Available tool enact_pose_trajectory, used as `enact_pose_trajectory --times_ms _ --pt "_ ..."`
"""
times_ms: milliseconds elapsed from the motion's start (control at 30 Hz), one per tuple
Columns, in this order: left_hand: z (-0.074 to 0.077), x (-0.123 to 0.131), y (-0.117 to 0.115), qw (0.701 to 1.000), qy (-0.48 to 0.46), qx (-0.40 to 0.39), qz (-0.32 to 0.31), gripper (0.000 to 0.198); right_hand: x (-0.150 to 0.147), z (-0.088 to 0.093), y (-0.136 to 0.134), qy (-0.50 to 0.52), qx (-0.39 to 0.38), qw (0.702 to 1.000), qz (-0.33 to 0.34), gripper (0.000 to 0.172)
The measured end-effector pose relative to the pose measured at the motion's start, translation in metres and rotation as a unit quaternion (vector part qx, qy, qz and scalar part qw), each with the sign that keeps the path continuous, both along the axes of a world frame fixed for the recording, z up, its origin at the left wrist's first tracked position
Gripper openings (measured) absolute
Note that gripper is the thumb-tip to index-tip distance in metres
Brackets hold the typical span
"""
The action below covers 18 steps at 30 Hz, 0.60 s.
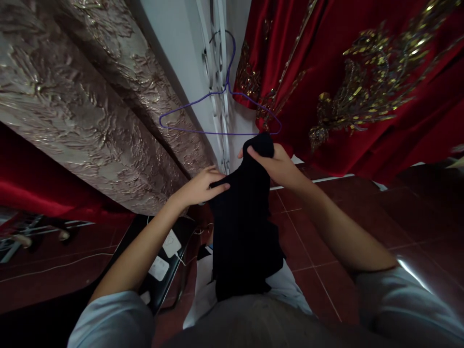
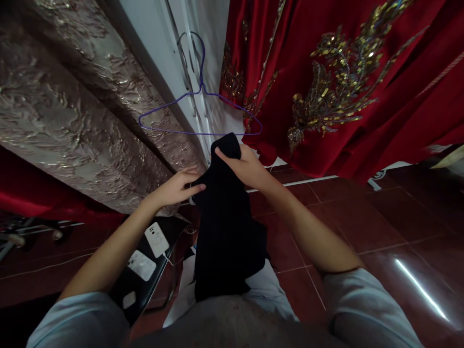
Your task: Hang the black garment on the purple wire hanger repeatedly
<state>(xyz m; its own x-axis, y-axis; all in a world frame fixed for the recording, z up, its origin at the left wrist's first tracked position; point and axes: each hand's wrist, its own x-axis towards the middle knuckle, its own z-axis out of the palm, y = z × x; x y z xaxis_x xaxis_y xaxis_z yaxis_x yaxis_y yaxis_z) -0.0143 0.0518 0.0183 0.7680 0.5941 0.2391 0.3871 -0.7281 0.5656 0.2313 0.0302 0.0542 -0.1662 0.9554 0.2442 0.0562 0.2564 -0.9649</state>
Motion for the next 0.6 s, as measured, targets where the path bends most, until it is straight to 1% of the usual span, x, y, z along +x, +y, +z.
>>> enact_pose_trajectory --times_ms 33,100,167,200,233,300,400,467,500,533,600 --pt "-0.002 -0.004 0.003 0.998 0.054 0.039 -0.002 0.031 0.001 -0.001 0.003 -0.012 0.01 1.0 -0.016 0.037" --pt "-0.008 -0.014 0.01 0.986 0.134 0.092 0.026 0.031 0.003 -0.002 0.011 -0.035 0.045 0.996 -0.063 0.04" --pt "-0.014 -0.03 0.019 0.974 0.179 0.122 0.068 0.036 0.006 -0.003 0.019 -0.046 0.08 0.99 -0.107 0.041" --pt "-0.016 -0.04 0.023 0.968 0.193 0.133 0.09 0.037 0.008 -0.002 0.023 -0.047 0.088 0.988 -0.115 0.04" --pt "-0.017 -0.05 0.027 0.963 0.203 0.14 0.112 0.039 0.01 -0.002 0.027 -0.045 0.09 0.988 -0.115 0.04" --pt "-0.017 -0.072 0.033 0.956 0.204 0.135 0.159 0.041 0.015 0.0 0.037 -0.033 0.078 0.993 -0.088 0.039" --pt "-0.016 -0.104 0.037 0.952 0.179 0.095 0.231 0.04 0.016 -0.006 0.059 -0.019 0.037 0.999 0.001 0.038" --pt "-0.016 -0.122 0.035 0.942 0.169 0.08 0.277 0.038 0.006 -0.017 0.078 -0.041 0.046 0.997 0.049 0.046" --pt "-0.016 -0.13 0.033 0.936 0.169 0.078 0.298 0.038 -0.001 -0.024 0.089 -0.059 0.067 0.995 0.05 0.05" --pt "-0.017 -0.136 0.032 0.929 0.17 0.077 0.319 0.038 -0.009 -0.032 0.099 -0.078 0.091 0.992 0.036 0.05" --pt "-0.019 -0.146 0.028 0.915 0.183 0.072 0.352 0.041 -0.027 -0.049 0.117 -0.103 0.119 0.987 -0.009 0.042"
